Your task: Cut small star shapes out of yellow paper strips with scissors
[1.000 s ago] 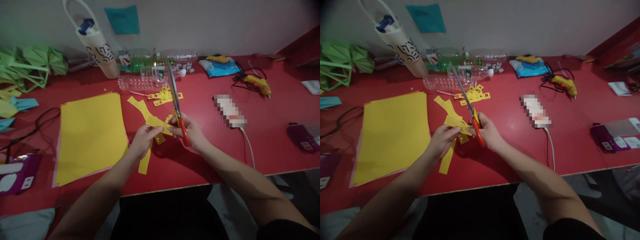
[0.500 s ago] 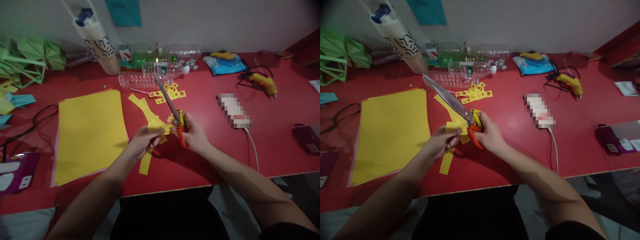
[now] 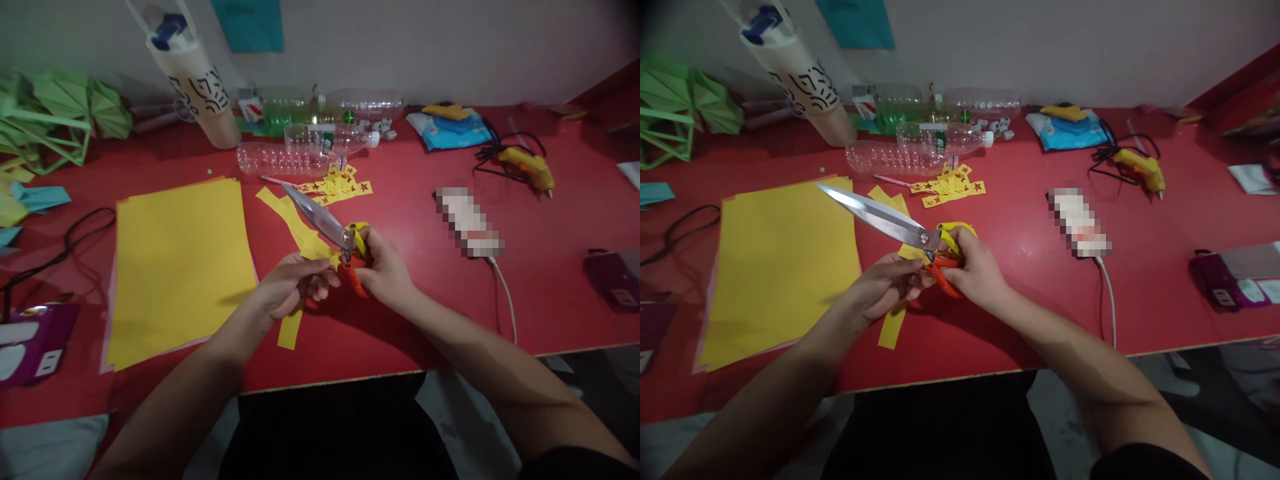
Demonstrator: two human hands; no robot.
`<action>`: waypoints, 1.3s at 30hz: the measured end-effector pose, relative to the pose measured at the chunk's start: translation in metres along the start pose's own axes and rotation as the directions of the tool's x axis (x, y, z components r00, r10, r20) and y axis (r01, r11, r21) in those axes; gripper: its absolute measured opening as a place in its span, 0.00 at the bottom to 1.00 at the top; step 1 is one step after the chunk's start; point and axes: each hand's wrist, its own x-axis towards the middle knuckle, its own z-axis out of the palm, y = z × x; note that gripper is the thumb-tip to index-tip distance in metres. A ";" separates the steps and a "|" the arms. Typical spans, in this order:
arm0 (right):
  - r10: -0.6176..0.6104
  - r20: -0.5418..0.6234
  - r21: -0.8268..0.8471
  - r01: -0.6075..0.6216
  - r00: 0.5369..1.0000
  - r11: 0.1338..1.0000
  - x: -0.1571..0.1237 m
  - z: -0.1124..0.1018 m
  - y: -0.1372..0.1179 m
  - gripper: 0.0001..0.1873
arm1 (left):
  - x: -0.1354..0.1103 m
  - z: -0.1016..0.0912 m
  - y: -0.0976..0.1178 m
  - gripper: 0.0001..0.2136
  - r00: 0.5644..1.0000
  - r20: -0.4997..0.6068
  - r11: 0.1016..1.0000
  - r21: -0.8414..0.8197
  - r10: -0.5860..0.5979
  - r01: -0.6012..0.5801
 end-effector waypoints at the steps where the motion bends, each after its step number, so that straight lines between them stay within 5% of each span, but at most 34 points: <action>1: 0.010 0.008 0.007 -0.010 1.000 1.000 0.000 0.000 0.000 0.15 | 0.000 0.000 0.000 0.09 1.000 -0.011 1.000 0.003 0.016 -0.016; 8: 0.023 -0.052 0.118 -0.017 0.998 0.993 0.000 0.001 -0.003 0.15 | -0.002 0.000 0.006 0.06 0.981 -0.112 0.985 -0.056 0.157 -0.164; 11: 0.011 -0.061 0.122 -0.004 0.998 0.992 0.000 -0.006 -0.005 0.19 | -0.003 -0.004 0.012 0.06 0.942 -0.198 0.959 -0.025 0.271 -0.281; 14: 0.017 0.140 0.064 -0.027 0.990 0.998 -0.002 -0.015 -0.008 0.17 | -0.005 -0.009 0.018 0.06 0.864 -0.314 0.914 0.029 0.393 -0.405; 19: -0.003 0.449 -0.017 0.011 0.893 1.000 -0.007 -0.021 -0.017 0.22 | -0.010 -0.014 0.027 0.04 0.719 -0.428 0.808 0.047 0.547 -0.587; 23: 0.130 0.537 -0.221 -0.010 0.834 0.975 -0.007 -0.018 -0.023 0.25 | -0.013 -0.017 0.031 0.05 0.643 -0.474 0.754 0.073 0.602 -0.652; 32: 0.168 0.519 -0.241 -0.046 0.838 0.969 -0.008 -0.010 -0.023 0.28 | -0.014 -0.009 0.025 0.03 0.648 -0.430 0.737 0.065 0.629 -0.672; 39: 0.140 0.524 -0.149 -0.072 0.840 0.986 -0.011 -0.007 -0.025 0.28 | -0.012 -0.002 0.016 0.05 0.733 -0.377 0.765 -0.089 0.567 -0.638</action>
